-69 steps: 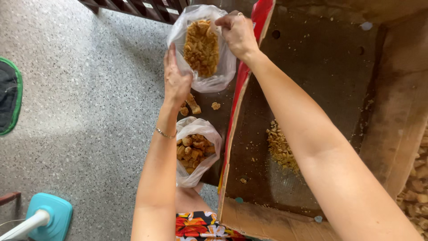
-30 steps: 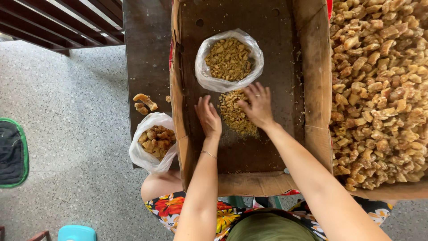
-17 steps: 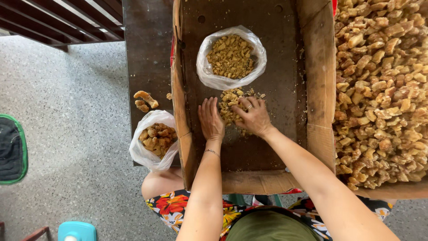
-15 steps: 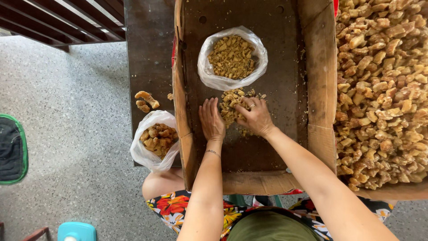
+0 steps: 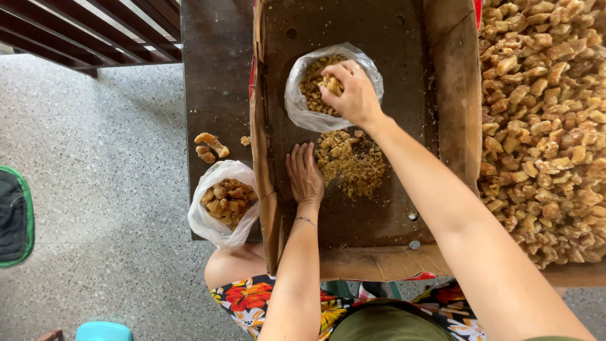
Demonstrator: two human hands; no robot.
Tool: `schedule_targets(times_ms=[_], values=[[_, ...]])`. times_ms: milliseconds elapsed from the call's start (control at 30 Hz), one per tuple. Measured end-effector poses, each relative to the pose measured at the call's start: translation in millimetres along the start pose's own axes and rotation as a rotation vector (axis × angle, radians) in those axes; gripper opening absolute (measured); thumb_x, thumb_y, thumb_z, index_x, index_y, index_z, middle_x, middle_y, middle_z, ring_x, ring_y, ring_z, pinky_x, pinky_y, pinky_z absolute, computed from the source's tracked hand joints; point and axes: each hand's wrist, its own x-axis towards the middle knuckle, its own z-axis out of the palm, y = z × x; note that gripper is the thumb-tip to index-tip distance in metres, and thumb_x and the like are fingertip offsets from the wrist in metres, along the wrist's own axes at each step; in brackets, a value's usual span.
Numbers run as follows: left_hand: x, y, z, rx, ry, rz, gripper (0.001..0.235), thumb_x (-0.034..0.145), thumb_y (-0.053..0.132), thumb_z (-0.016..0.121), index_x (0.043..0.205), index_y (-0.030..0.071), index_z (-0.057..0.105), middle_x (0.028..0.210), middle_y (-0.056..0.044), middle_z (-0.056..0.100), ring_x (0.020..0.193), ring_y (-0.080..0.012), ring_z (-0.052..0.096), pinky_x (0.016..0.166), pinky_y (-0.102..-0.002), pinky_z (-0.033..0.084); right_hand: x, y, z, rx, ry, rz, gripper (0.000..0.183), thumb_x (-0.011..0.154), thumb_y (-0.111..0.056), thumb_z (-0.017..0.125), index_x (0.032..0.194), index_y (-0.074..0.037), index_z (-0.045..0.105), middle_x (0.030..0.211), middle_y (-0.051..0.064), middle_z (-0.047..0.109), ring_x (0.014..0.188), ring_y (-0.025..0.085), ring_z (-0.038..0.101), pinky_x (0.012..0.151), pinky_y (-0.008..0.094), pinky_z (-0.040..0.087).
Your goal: The person sorts walnut pieces from a cardboard box by hand, separating larger pieces from smaller fragments. The person places the sorted pieces into a plastic bag.
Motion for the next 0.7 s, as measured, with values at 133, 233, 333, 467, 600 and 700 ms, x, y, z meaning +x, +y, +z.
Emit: schedule_targets(times_ms=[133,233,333,467,600,700], values=[[2,2,-6,0.023,-0.017,0.001,0.046,0.101,0.005,0.050,0.146,0.013,0.048,0.145,-0.010,0.053,0.145,-0.0307,0.041,0.126,-0.052,0.026,30,7,1,0.073,-0.188,0.135,0.042,0.108,-0.047,0.062,0.134,-0.016,0.068,0.149,0.018,0.053,0.124,0.037,0.057,0.100,0.050,0.047],[0,1,-3,0.002,-0.002,-0.005,0.043,0.104,0.008,0.050,0.147,0.015,0.049,0.145,-0.009,0.054,0.145,-0.0296,0.042,0.126,-0.051,0.027,20,2,-16,0.250,-0.062,0.270,0.041,0.110,-0.045,0.054,0.132,-0.014,0.070,0.137,0.013,0.066,0.117,0.025,0.068,0.099,0.041,0.054],[0,0,3,-0.003,0.025,0.006,0.042,0.107,0.013,0.047,0.149,0.015,0.049,0.147,-0.007,0.055,0.145,-0.0285,0.042,0.126,-0.050,0.027,-17,-3,-35,0.399,0.141,0.407,0.040,0.105,-0.040,0.052,0.124,-0.012,0.073,0.125,0.011,0.074,0.104,0.020,0.071,0.085,0.037,0.059],[-2,-4,9,-0.008,0.031,0.007,0.042,0.112,0.028,0.037,0.150,0.015,0.048,0.151,-0.006,0.055,0.147,-0.0271,0.041,0.127,-0.049,0.025,-107,20,-22,0.314,0.353,0.444,0.040,0.110,-0.038,0.050,0.125,-0.008,0.071,0.126,0.014,0.073,0.115,0.024,0.068,0.101,0.037,0.052],[17,10,27,-0.142,0.017,0.080,0.057,0.114,0.047,0.022,0.156,0.014,0.042,0.160,-0.008,0.048,0.152,-0.0265,0.037,0.131,-0.050,0.018,-197,74,7,-0.288,0.249,0.291,0.039,0.114,-0.033,0.041,0.138,-0.012,0.064,0.155,0.015,0.052,0.148,0.032,0.040,0.124,0.049,0.025],[22,39,26,-0.242,-0.112,0.242,0.077,0.106,0.067,0.027,0.159,0.013,0.039,0.159,-0.011,0.043,0.151,-0.0312,0.034,0.129,-0.054,0.015,-224,95,19,-0.466,0.196,0.320,0.038,0.114,-0.030,0.041,0.143,-0.016,0.061,0.160,0.013,0.045,0.152,0.032,0.033,0.128,0.051,0.019]])
